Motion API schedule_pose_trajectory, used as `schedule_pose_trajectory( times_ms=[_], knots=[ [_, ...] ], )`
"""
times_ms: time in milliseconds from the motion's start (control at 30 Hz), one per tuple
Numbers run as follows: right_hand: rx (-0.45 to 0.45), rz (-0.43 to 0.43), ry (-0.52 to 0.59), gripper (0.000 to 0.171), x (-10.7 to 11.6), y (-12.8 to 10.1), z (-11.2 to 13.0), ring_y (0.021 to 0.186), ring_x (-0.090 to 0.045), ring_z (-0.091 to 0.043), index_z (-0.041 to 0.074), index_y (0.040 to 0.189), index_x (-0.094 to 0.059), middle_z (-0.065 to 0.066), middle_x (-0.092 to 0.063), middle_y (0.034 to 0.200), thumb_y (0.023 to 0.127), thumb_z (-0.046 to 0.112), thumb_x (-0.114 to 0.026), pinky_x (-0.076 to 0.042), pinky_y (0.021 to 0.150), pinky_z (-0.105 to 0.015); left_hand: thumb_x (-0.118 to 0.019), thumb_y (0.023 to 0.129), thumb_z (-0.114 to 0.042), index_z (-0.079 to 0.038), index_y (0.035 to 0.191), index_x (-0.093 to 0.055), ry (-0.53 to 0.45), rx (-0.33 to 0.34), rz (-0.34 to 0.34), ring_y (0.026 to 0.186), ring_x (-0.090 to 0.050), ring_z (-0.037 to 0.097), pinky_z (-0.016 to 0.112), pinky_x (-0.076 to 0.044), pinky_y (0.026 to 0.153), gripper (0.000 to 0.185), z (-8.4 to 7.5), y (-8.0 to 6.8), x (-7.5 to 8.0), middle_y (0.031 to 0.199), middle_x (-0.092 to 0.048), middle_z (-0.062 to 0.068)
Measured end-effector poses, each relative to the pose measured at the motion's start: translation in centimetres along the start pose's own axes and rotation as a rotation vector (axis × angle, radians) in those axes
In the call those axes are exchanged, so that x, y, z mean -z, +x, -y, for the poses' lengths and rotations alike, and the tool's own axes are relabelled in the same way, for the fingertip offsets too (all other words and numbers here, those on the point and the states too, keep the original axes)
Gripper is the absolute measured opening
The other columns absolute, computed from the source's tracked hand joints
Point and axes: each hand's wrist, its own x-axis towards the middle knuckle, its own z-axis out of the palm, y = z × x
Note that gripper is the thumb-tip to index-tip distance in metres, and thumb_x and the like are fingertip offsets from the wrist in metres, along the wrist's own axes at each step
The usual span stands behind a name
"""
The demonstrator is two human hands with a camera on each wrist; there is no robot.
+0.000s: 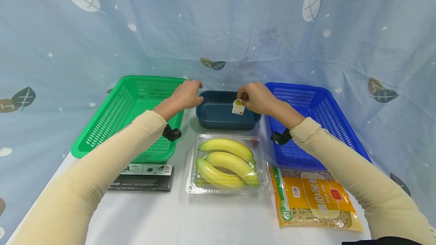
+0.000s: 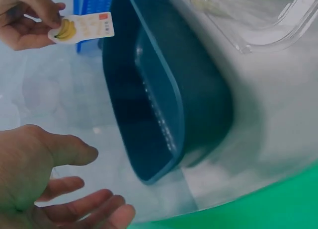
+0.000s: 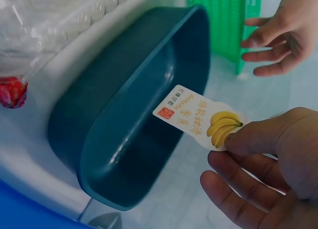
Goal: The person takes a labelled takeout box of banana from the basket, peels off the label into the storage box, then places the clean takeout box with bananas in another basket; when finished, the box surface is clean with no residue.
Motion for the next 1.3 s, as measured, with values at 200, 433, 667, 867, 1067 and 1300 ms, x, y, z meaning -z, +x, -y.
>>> schedule_pose_trajectory(
  times_ms=[200,433,667,867,1067,1300],
  knots=[
    [-0.063,0.038,-0.032,0.015,-0.7,0.9,-1.1,0.075,-0.061,-0.020,0.004,0.091,-0.071,-0.007,-0.067,0.085,0.080,-0.003,-0.064,-0.051,0.066,-0.034,-0.059,0.091,-0.022,-0.002,0.136,-0.039,-0.058,0.066,0.090,0.092,-0.056,0.026,0.039,-0.047,0.071,0.053,-0.3,1.0,-0.3,0.133,-0.045,0.016],
    [-0.101,0.095,-0.062,0.012,-1.7,1.8,-1.7,0.076,-0.060,-0.021,0.004,0.088,-0.071,-0.007,-0.066,0.084,0.080,-0.001,-0.064,-0.051,0.066,-0.035,-0.053,0.092,-0.015,-0.001,0.116,-0.049,-0.068,0.142,0.197,0.061,-0.052,0.022,0.033,-0.044,0.052,0.028,-1.3,2.0,-1.1,0.092,-0.055,0.015],
    [-0.113,0.181,-0.089,0.019,-2.7,2.2,-2.1,0.078,-0.060,-0.022,0.005,0.089,-0.071,-0.007,-0.064,0.086,0.078,-0.006,-0.060,-0.051,0.067,-0.033,-0.053,0.092,-0.012,0.000,0.125,-0.049,-0.035,0.220,0.253,0.075,-0.065,0.031,0.036,-0.054,0.053,0.035,-2.1,3.2,-2.8,0.112,-0.052,0.016],
    [-0.122,0.229,-0.095,0.019,-3.6,2.6,-2.6,0.081,-0.061,-0.021,0.006,0.090,-0.071,-0.006,-0.065,0.088,0.078,-0.005,-0.062,-0.052,0.069,-0.034,-0.056,0.092,-0.015,-0.009,0.130,-0.046,0.038,0.305,0.280,0.065,-0.062,0.028,0.041,-0.052,0.047,0.040,0.4,9.2,-7.8,0.123,-0.046,0.015],
    [-0.151,0.262,-0.107,0.015,-4.5,2.7,-2.9,0.084,-0.059,-0.023,0.007,0.092,-0.070,-0.006,-0.064,0.091,0.081,-0.001,-0.064,-0.051,0.072,-0.035,-0.058,0.091,-0.014,-0.013,0.115,-0.053,0.059,0.374,0.275,0.076,-0.058,0.028,0.043,-0.051,0.044,0.024,2.8,13.3,-11.4,0.110,-0.049,0.009],
    [-0.185,0.287,-0.146,0.013,-5.7,3.1,-4.0,0.085,-0.059,-0.026,0.004,0.094,-0.070,-0.010,-0.064,0.094,0.081,0.007,-0.071,-0.051,0.072,-0.038,-0.058,0.090,-0.009,-0.015,0.119,-0.053,0.048,0.316,0.276,0.075,-0.060,0.026,0.038,-0.052,0.046,0.030,-0.6,7.9,-7.7,0.110,-0.052,0.011]
  ],
)
